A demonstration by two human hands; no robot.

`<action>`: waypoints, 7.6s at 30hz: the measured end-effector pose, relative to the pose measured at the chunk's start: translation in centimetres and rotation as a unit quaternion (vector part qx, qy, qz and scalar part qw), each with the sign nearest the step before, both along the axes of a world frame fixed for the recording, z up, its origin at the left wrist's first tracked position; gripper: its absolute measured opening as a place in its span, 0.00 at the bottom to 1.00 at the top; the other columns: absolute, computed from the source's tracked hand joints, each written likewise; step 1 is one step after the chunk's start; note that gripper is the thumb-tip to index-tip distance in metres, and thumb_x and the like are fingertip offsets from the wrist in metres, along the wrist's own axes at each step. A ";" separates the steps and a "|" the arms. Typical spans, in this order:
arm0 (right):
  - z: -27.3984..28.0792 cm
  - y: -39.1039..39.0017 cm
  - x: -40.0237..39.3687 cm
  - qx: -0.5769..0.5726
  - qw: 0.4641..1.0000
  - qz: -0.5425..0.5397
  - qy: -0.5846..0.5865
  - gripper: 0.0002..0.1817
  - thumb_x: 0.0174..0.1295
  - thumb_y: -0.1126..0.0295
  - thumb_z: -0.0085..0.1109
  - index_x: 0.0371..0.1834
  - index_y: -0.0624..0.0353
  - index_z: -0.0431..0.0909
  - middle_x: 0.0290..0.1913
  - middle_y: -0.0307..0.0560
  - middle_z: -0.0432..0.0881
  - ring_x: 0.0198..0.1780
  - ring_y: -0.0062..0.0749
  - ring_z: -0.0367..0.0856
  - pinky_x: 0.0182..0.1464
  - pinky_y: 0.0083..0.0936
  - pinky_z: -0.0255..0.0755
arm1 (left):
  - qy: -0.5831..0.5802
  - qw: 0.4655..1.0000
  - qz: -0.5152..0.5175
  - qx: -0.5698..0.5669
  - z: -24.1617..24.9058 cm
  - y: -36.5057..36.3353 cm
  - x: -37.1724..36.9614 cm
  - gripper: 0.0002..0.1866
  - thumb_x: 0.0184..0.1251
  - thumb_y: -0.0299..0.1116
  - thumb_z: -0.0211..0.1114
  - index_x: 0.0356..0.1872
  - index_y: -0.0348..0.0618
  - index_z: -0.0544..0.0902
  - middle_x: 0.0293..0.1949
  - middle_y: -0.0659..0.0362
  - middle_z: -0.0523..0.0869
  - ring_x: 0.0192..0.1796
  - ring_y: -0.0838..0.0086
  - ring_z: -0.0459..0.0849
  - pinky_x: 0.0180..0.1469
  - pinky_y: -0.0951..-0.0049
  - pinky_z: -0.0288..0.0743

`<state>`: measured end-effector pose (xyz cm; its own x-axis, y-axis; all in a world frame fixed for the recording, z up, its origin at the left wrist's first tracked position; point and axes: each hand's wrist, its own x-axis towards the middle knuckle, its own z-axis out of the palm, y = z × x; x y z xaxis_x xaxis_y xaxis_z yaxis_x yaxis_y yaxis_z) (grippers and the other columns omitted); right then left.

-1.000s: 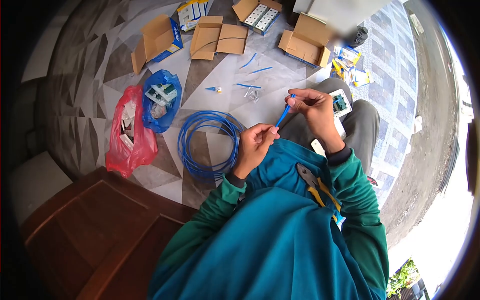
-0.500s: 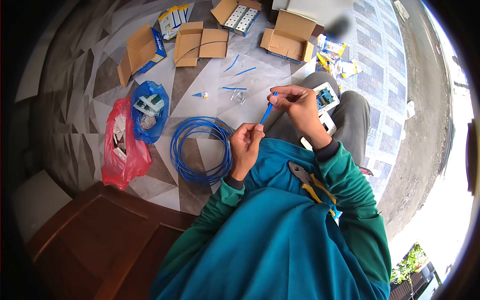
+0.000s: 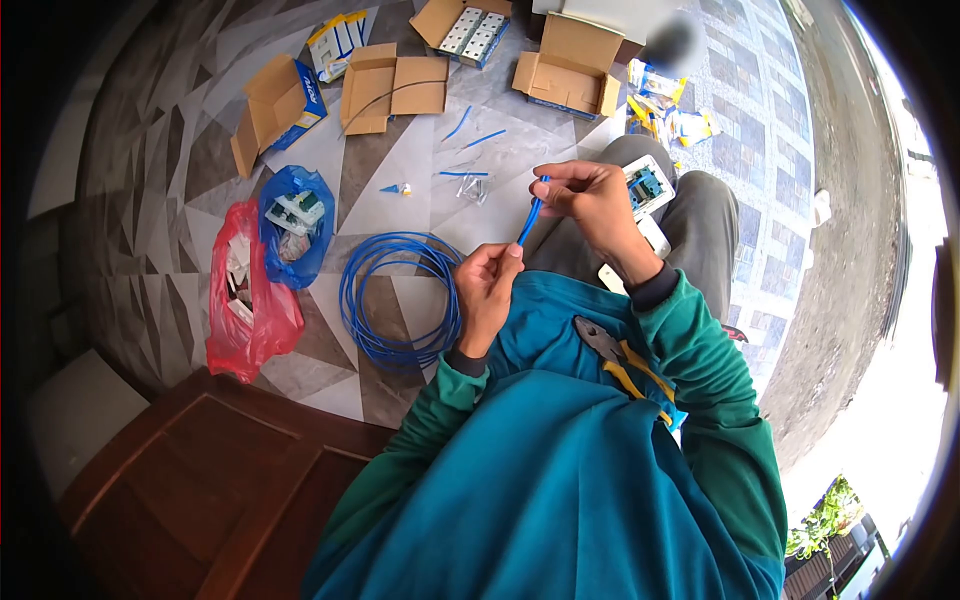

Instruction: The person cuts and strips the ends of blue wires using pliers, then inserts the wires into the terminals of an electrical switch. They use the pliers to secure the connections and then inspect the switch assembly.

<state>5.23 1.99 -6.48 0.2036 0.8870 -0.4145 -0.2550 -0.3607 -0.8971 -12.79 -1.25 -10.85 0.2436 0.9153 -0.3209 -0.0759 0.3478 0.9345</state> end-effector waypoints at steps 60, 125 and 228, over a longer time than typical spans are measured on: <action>5.8 -6.4 -2.7 -0.158 0.931 0.329 0.030 0.16 0.58 0.70 0.55 0.47 0.67 0.73 0.39 0.44 0.77 0.42 0.26 0.73 0.48 0.25 0.68 | -0.018 0.990 -0.121 -0.071 4.3 3.8 -4.9 0.11 0.65 0.31 0.67 0.27 0.33 0.82 0.19 0.63 0.77 0.23 0.85 0.69 0.26 0.81 0.59; 7.8 -14.4 4.6 0.029 0.946 -0.148 -0.287 0.13 0.60 0.78 0.59 0.48 0.65 0.73 0.32 0.40 0.80 0.32 0.20 0.74 0.36 0.22 0.70 | -0.061 0.969 -0.229 0.072 2.3 9.7 7.1 0.13 0.73 0.32 0.59 0.47 0.30 0.76 0.34 0.51 0.86 0.39 0.68 0.87 0.42 0.71 0.83; 7.8 -11.7 4.2 0.003 0.990 -0.045 -0.136 0.18 0.57 0.69 0.63 0.48 0.71 0.78 0.31 0.43 0.76 0.36 0.21 0.72 0.40 0.24 0.68 | 0.146 0.863 -0.375 0.307 14.2 7.9 11.8 0.07 0.62 0.29 0.65 0.33 0.34 0.84 0.26 0.49 0.86 0.26 0.63 0.86 0.31 0.68 0.76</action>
